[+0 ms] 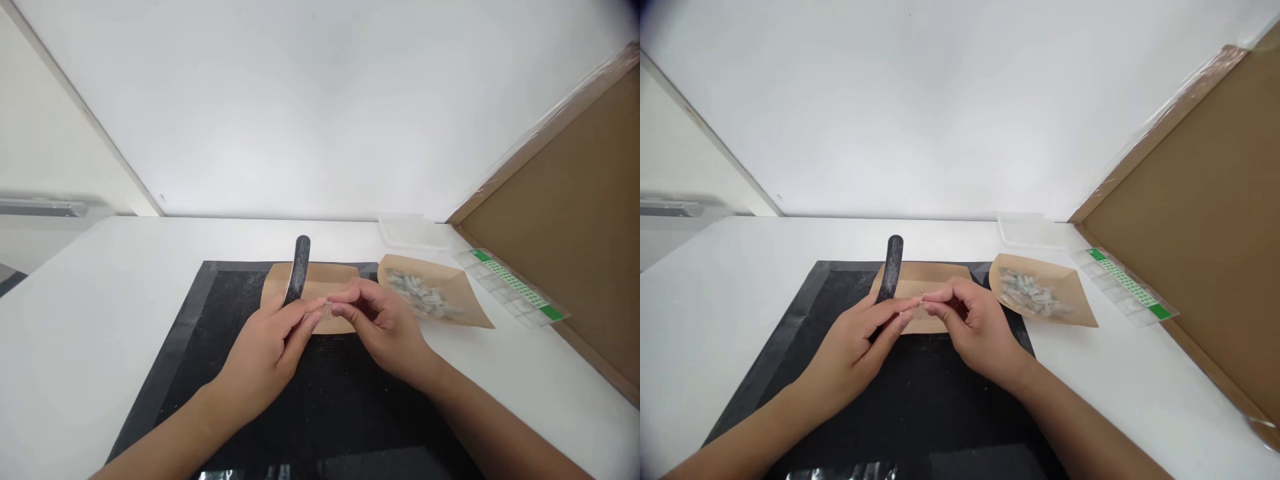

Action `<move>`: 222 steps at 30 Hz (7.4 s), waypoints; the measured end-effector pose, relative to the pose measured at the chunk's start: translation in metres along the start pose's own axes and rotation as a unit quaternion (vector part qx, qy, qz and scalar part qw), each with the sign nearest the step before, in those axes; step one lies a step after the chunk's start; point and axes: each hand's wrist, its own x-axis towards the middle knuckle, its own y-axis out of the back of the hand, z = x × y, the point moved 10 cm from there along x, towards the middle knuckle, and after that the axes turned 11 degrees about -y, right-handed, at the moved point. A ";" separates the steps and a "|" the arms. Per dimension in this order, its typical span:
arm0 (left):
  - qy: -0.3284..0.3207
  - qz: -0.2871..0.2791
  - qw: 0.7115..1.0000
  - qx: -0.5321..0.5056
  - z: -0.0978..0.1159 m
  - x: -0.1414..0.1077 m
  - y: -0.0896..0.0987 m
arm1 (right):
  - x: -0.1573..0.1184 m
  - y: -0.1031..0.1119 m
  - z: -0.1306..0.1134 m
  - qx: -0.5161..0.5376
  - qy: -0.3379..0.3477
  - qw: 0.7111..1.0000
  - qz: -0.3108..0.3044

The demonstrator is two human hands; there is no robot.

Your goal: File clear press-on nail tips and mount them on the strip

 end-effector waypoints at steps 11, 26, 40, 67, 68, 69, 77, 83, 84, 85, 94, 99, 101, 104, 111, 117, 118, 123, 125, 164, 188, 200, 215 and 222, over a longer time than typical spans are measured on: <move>0.074 0.015 0.997 0.031 -0.013 -0.005 0.007 | 0.001 0.003 0.004 -0.022 0.006 1.000 0.022; 0.107 -0.084 0.983 -0.121 -0.001 -0.002 -0.016 | -0.005 0.008 -0.008 -0.031 0.119 0.988 0.090; 0.101 -0.066 0.992 -0.048 -0.006 -0.001 -0.009 | -0.012 -0.003 -0.031 -0.235 0.231 0.934 0.136; 0.036 -0.011 0.996 0.085 -0.007 -0.003 0.003 | -0.012 -0.019 -0.047 -0.311 0.297 0.887 0.168; 0.036 -0.006 0.996 0.081 -0.007 -0.002 0.004 | -0.010 -0.018 -0.046 -0.309 0.288 0.889 0.177; 0.036 -0.003 0.996 0.076 -0.008 -0.002 0.005 | -0.008 -0.019 -0.045 -0.307 0.281 0.893 0.174; 0.043 -0.010 0.998 0.043 -0.012 0.001 0.001 | -0.004 -0.024 -0.045 -0.326 0.259 0.895 0.157; 0.037 -0.002 0.998 0.056 -0.006 0.001 0.005 | -0.003 -0.018 -0.046 -0.309 0.245 0.903 0.171; 0.039 -0.002 0.997 0.060 -0.006 0.000 0.005 | -0.003 -0.019 -0.045 -0.302 0.242 0.907 0.165; 0.040 -0.003 0.997 0.064 -0.006 0.000 0.005 | -0.002 -0.021 -0.044 -0.297 0.240 0.913 0.146; 0.050 -0.015 0.996 0.076 -0.011 -0.003 0.003 | 0.002 -0.025 -0.041 -0.280 0.224 0.926 0.121; 0.057 -0.013 0.996 0.074 -0.013 -0.003 0.004 | 0.001 -0.022 -0.040 -0.268 0.212 0.926 0.158; 0.061 -0.013 0.996 0.069 -0.013 -0.003 0.004 | 0.003 -0.030 -0.039 -0.270 0.212 0.932 0.113; 0.057 -0.008 0.997 0.059 -0.010 -0.002 0.006 | 0.000 -0.021 -0.045 -0.285 0.216 0.920 0.159; 0.052 -0.009 0.997 0.051 -0.009 -0.002 0.004 | 0.000 -0.025 -0.046 -0.284 0.216 0.927 0.113; 0.056 -0.012 0.997 0.055 -0.007 -0.002 0.005 | 0.000 -0.027 -0.047 -0.283 0.230 0.925 0.102; 0.054 -0.011 0.997 0.055 -0.007 -0.002 0.005 | -0.001 -0.026 -0.047 -0.286 0.233 0.923 0.109; 0.044 0.004 0.998 0.050 -0.006 -0.002 0.008 | -0.002 -0.026 -0.049 -0.285 0.239 0.920 0.120; 0.037 0.011 0.998 0.042 -0.005 -0.001 0.009 | -0.003 -0.029 -0.050 -0.281 0.246 0.922 0.107; -0.014 0.036 0.992 0.117 0.009 -0.001 0.010 | 0.004 -0.011 -0.051 -0.262 0.188 0.936 0.140; 0.004 0.032 0.996 0.085 0.006 -0.002 0.007 | 0.003 -0.007 -0.049 -0.263 0.188 0.934 0.150; 0.003 0.022 0.998 0.056 0.006 -0.002 0.004 | 0.003 -0.010 -0.048 -0.266 0.190 0.938 0.116; 0.004 0.030 0.997 0.074 0.005 -0.001 0.008 | 0.002 -0.012 -0.048 -0.270 0.197 0.934 0.123; -0.001 0.029 0.994 0.102 0.007 -0.003 0.008 | 0.002 -0.012 -0.050 -0.268 0.193 0.936 0.121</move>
